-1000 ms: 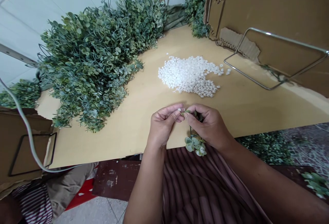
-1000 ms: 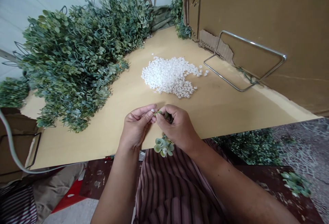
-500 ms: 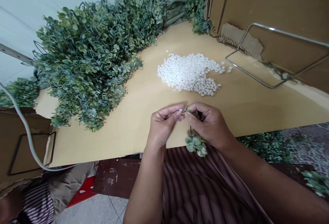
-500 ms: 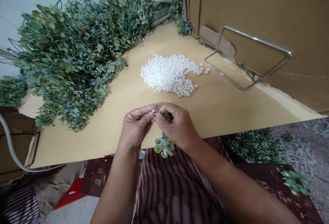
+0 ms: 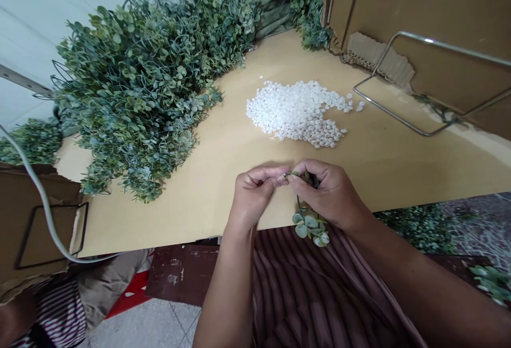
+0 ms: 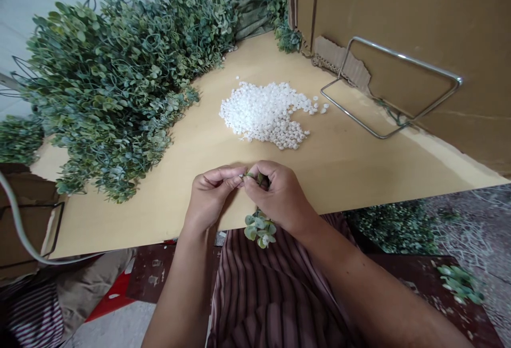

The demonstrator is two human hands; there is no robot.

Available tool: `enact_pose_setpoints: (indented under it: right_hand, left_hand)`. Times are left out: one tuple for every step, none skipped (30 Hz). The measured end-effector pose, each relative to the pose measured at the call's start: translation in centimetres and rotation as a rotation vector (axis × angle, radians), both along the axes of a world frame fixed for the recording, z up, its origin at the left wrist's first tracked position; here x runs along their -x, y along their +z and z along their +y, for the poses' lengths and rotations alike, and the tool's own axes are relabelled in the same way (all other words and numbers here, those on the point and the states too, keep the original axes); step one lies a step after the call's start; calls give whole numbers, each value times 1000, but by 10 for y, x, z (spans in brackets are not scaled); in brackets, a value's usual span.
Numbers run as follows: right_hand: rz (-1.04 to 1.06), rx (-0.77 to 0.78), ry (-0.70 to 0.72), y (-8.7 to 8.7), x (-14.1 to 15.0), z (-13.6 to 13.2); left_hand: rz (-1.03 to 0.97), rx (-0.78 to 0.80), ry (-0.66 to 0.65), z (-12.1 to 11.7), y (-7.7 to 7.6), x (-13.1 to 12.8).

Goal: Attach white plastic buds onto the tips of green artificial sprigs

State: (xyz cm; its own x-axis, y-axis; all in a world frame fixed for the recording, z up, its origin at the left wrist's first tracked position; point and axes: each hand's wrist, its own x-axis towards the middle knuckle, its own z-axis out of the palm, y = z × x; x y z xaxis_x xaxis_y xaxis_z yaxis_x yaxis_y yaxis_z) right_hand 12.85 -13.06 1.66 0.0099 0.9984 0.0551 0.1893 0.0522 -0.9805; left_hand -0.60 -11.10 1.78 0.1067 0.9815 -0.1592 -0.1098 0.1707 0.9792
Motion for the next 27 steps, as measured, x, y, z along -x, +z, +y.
enact_pose_setpoints:
  right_hand:
    - [-7, 6, 2, 0, 0, 0]
    - [-14, 12, 6, 0, -1, 0]
    - [-19, 15, 9, 0, -1, 0]
    - [-23, 17, 14, 0, -2, 0]
    - [-26, 16, 24, 0, -2, -1]
    - [-27, 12, 35, 0, -2, -1]
    - [-28, 7, 51, 1, -3, -1]
    - [-29, 1, 68, 1, -3, -1]
    - [-30, -4, 86, 1, -4, -1]
    - [-32, -12, 100, 1, -4, -1]
    - [-34, -21, 108, 1, -5, -1]
    - [-37, -31, 113, 1, -5, -1]
    - [-38, -41, 113, 1, -5, 0]
    - [-36, -50, 111, 1, -5, 0]
    - [-32, -56, 108, 0, -5, 1]
    - [-26, -57, 104, 0, -6, 1]
    - [-19, -56, 103, 0, -6, 2]
    - [-12, -55, 102, 0, -6, 2]
    - [-5, -56, 104, -1, -6, 2]
    - [0, -60, 107, -1, -6, 2]
    - [6, -66, 109, -2, -6, 2]
    - [12, -70, 112, -2, -6, 2]
    - [19, -71, 112, -3, -5, 2]
    - [27, -68, 109, -5, -5, 2]
    - [34, -62, 102, -6, -4, 2]
    - [41, -53, 95, -6, -3, 3]
    - [49, -41, 86, -7, -3, 3]
  left_hand:
    - [2, 1, -13, 0, 0, 0]
    - [4, 1, -27, 0, 1, 1]
    - [5, 0, -40, 0, 1, 1]
    - [7, -1, -52, 0, 2, 2]
    - [7, 0, -60, 0, 2, 3]
    - [6, 4, -67, 0, 3, 3]
    - [2, 9, -71, 0, 3, 3]
    - [-2, 15, -76, 0, 3, 4]
    - [-6, 19, -80, 0, 4, 4]
    - [-8, 20, -84, 0, 4, 4]
    - [-7, 19, -89, 1, 4, 4]
    - [-4, 15, -95, 1, 5, 3]
    - [-2, 10, -98, 1, 5, 3]
    - [-3, 5, -100, 2, 5, 3]
    - [-7, 4, -99, 2, 4, 3]
    - [-16, 4, -93, 2, 4, 3]
    - [-28, 6, -85, 3, 4, 3]
    - [-41, 5, -75, 3, 3, 3]
    - [-55, 1, -67, 3, 3, 3]
    - [-67, -4, -61, 3, 2, 4]
    - [-79, -10, -56, 2, 1, 4]
    - [-88, -12, -53, 2, 0, 4]
    - [-98, -10, -52, 2, 0, 4]
    - [-109, -5, -49, 2, -1, 4]
    - [-119, 1, -48, 2, -1, 4]
    - [-128, 5, -47, 2, -2, 4]
    - [-135, 3, -44, 2, -2, 3]
